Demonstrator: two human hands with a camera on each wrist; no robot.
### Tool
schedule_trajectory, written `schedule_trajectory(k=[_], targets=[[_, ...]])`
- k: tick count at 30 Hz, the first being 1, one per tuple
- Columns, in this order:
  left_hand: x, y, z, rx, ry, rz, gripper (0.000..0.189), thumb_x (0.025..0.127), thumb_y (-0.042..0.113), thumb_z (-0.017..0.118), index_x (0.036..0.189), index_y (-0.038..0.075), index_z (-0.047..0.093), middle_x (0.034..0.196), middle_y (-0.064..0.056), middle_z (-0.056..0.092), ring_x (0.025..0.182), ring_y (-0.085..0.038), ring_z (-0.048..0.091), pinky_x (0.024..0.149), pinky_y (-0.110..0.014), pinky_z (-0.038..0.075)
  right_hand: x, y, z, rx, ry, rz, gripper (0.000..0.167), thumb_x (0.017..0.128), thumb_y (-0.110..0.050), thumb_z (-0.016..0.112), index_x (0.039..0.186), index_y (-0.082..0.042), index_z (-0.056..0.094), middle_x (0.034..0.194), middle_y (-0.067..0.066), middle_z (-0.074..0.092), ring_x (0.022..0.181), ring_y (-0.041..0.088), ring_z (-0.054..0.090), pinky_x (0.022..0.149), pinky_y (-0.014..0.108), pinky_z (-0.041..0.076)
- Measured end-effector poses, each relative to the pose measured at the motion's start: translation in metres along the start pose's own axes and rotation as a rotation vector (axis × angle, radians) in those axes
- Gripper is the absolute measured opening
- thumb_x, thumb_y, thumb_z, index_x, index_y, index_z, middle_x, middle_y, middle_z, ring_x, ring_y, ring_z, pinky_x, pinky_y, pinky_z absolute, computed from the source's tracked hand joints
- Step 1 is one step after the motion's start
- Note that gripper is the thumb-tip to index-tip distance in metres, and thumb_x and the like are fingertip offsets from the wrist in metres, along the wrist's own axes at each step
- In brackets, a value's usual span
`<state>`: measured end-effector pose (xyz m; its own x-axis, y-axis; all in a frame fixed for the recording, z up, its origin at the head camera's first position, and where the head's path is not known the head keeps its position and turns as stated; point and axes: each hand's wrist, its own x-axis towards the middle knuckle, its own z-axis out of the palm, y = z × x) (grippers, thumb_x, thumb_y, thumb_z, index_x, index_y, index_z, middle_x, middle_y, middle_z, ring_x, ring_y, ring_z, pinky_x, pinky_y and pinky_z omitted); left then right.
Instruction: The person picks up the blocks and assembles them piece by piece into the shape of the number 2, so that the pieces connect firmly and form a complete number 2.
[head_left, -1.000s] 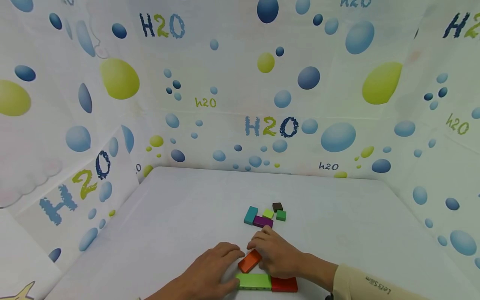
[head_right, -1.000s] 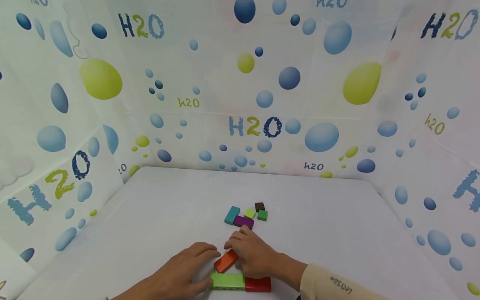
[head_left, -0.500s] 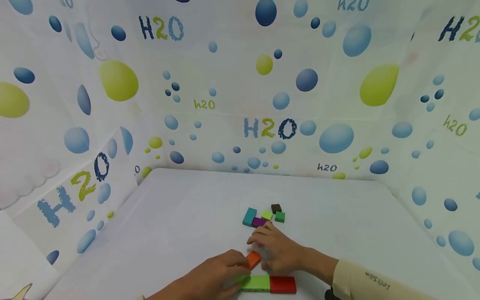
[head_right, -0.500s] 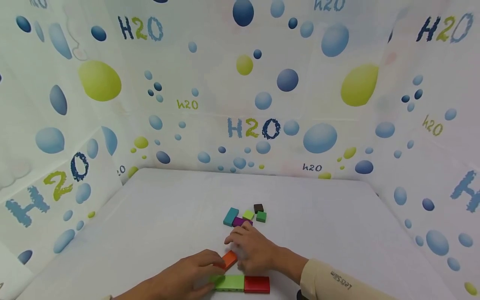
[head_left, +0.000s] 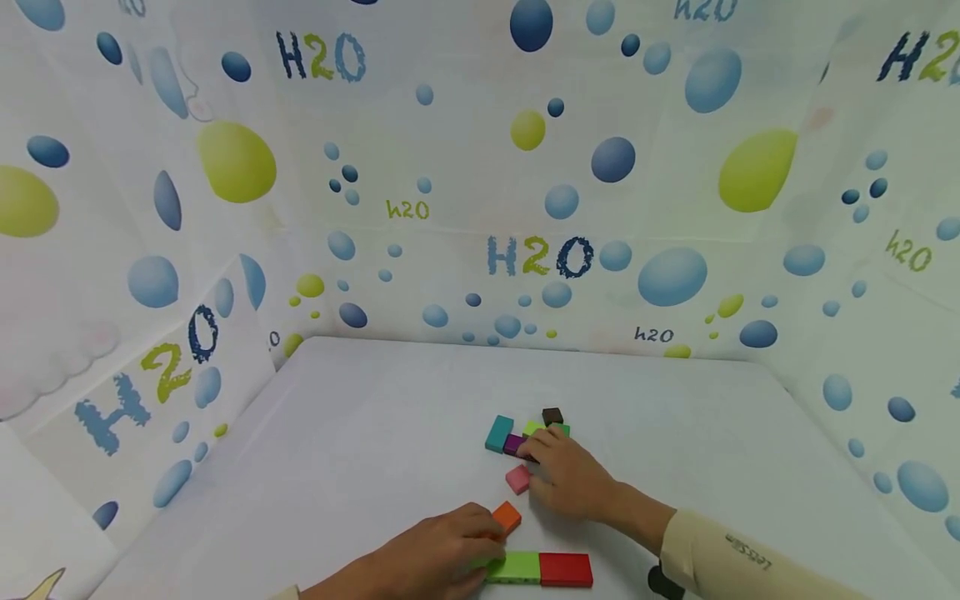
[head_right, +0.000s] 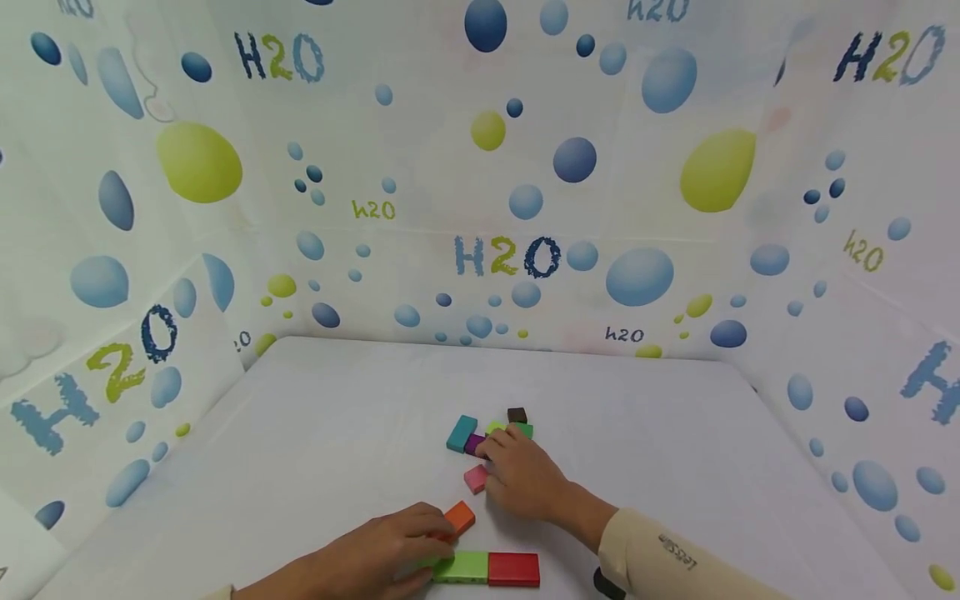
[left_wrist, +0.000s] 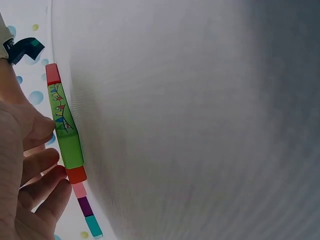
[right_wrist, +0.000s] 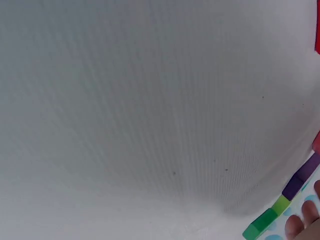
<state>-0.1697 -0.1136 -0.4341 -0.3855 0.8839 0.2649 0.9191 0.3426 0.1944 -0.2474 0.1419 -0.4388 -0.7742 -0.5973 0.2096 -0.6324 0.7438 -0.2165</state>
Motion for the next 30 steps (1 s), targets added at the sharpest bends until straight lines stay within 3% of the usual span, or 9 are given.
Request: schedule_trajectory(k=[7, 22, 30], targets=[[0.000, 0.000, -0.001, -0.005, -0.042, -0.026, 0.023, 0.097, 0.020, 0.069, 0.120, 0.020, 0.073, 0.126, 0.006, 0.065, 0.119, -0.007, 0.056, 0.098, -0.017, 0.049, 0.004, 0.006, 0.007, -0.173, 0.060, 0.094, 0.032, 0.093, -0.031, 0.066, 0.120, -0.013, 0.067, 0.115, 0.002, 0.064, 0.098, 0.016, 0.048, 0.084, 0.033, 0.053], [0.001, -0.001, -0.001, 0.006, -0.017, -0.009, 0.021, 0.097, 0.020, 0.070, 0.118, 0.020, 0.073, 0.123, 0.006, 0.066, 0.117, -0.007, 0.056, 0.098, -0.016, 0.048, 0.012, 0.009, 0.014, -0.220, 0.049, 0.179, 0.042, 0.089, -0.033, 0.076, 0.122, -0.008, 0.066, 0.113, 0.007, 0.064, 0.099, 0.019, 0.053, 0.087, 0.034, 0.056], [-0.001, 0.000, -0.001, 0.013, -0.011, -0.005, 0.020, 0.096, 0.020, 0.070, 0.116, 0.020, 0.074, 0.121, 0.006, 0.067, 0.116, -0.007, 0.056, 0.096, -0.014, 0.048, 0.014, 0.006, 0.018, -0.217, 0.044, 0.211, 0.036, 0.093, -0.029, 0.072, 0.118, -0.004, 0.066, 0.104, 0.007, 0.062, 0.091, 0.018, 0.050, 0.081, 0.032, 0.054]])
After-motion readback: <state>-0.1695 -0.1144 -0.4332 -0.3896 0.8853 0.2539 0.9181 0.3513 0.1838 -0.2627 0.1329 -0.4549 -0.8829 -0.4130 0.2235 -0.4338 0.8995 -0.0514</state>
